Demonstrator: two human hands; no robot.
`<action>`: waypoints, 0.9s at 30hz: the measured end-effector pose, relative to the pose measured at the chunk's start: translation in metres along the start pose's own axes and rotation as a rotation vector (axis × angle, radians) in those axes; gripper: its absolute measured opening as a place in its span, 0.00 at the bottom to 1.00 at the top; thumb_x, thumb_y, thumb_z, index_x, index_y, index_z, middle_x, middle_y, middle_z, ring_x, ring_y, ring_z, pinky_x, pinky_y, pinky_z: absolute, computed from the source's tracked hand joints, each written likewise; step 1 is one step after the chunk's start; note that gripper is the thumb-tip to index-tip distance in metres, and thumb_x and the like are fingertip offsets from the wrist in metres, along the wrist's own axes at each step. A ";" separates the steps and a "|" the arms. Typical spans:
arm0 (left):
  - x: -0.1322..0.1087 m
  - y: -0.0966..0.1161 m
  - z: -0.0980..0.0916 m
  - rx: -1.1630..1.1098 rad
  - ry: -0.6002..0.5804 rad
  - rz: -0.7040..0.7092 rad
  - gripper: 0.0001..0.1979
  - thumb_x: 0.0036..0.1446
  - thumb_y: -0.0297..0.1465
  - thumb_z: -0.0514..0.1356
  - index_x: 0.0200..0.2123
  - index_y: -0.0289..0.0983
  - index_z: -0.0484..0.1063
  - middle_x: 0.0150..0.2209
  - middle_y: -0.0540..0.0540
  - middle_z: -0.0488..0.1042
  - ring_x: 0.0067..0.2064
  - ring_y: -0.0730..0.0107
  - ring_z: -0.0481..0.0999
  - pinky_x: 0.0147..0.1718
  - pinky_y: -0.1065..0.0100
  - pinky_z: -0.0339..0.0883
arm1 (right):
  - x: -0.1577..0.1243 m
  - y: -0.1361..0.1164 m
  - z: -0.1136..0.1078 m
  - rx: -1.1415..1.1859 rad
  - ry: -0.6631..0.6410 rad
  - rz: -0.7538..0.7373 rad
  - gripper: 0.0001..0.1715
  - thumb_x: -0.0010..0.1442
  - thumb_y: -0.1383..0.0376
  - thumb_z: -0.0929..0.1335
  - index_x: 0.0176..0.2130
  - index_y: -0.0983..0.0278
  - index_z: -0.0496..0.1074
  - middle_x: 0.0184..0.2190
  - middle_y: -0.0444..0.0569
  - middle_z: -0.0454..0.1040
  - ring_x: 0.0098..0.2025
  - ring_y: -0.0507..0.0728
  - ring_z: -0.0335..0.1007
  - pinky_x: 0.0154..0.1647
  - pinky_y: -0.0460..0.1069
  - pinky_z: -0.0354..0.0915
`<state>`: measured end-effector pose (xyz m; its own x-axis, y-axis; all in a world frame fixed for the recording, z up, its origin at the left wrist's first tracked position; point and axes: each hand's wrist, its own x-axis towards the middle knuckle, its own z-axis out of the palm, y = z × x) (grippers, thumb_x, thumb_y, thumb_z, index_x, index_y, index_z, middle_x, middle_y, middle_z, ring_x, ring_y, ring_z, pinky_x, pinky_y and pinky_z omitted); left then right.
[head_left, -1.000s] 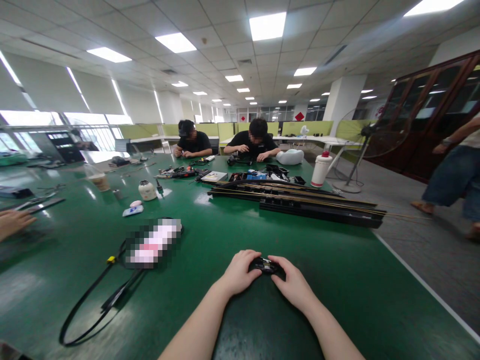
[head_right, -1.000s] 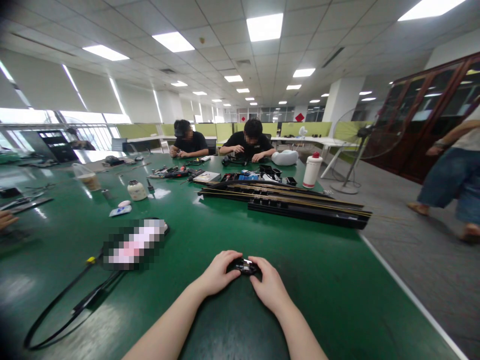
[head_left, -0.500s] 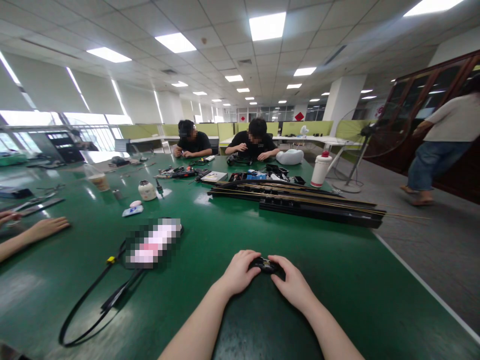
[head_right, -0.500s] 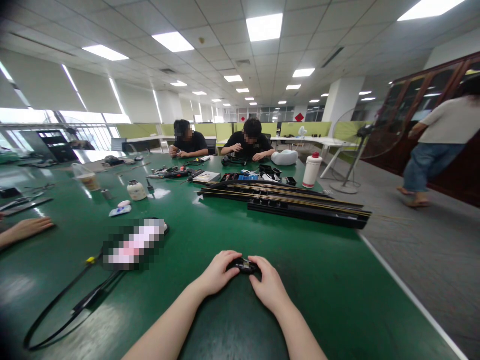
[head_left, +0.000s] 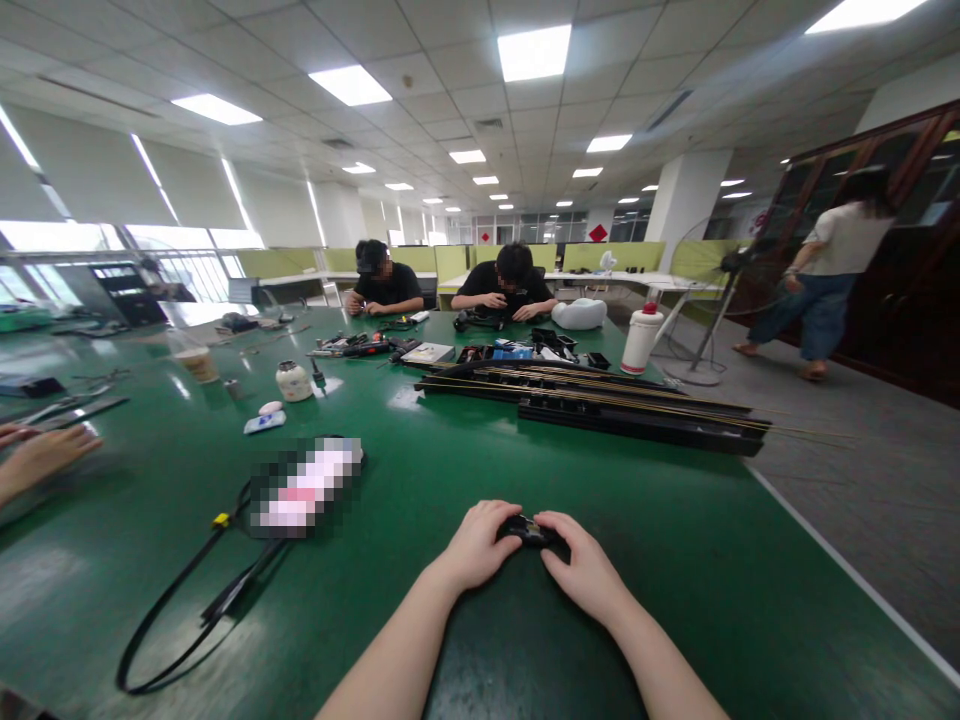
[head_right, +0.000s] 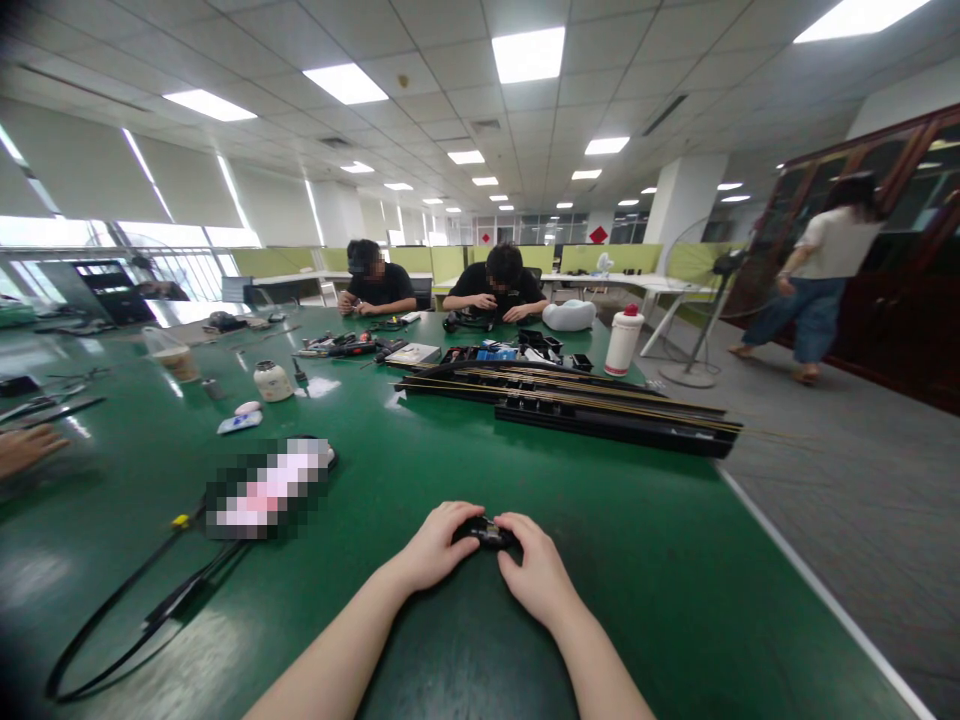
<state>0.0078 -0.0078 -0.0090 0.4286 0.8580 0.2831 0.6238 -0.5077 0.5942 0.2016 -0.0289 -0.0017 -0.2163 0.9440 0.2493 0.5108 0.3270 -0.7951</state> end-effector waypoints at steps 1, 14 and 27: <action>0.000 0.000 0.000 0.002 -0.001 0.003 0.18 0.55 0.30 0.59 0.50 0.41 0.66 0.49 0.45 0.70 0.51 0.61 0.66 0.52 0.58 0.59 | 0.000 0.000 0.000 -0.005 0.002 0.001 0.22 0.47 0.71 0.64 0.44 0.63 0.72 0.47 0.52 0.72 0.52 0.59 0.66 0.57 0.55 0.59; 0.001 0.000 0.000 0.004 -0.005 -0.005 0.19 0.54 0.29 0.60 0.50 0.39 0.67 0.49 0.45 0.71 0.51 0.62 0.67 0.52 0.60 0.59 | 0.001 -0.002 0.000 -0.017 0.005 0.006 0.16 0.51 0.64 0.66 0.42 0.61 0.73 0.45 0.51 0.73 0.49 0.59 0.68 0.53 0.55 0.62; 0.001 -0.003 0.002 -0.010 0.013 0.003 0.19 0.53 0.29 0.61 0.50 0.40 0.67 0.48 0.46 0.72 0.51 0.61 0.67 0.52 0.59 0.59 | 0.002 -0.007 -0.001 -0.048 -0.017 0.024 0.13 0.54 0.62 0.65 0.40 0.61 0.73 0.44 0.51 0.73 0.48 0.58 0.68 0.52 0.53 0.62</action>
<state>0.0079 -0.0056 -0.0118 0.4223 0.8573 0.2944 0.6160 -0.5097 0.6006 0.1988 -0.0294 0.0050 -0.2180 0.9506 0.2208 0.5555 0.3069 -0.7728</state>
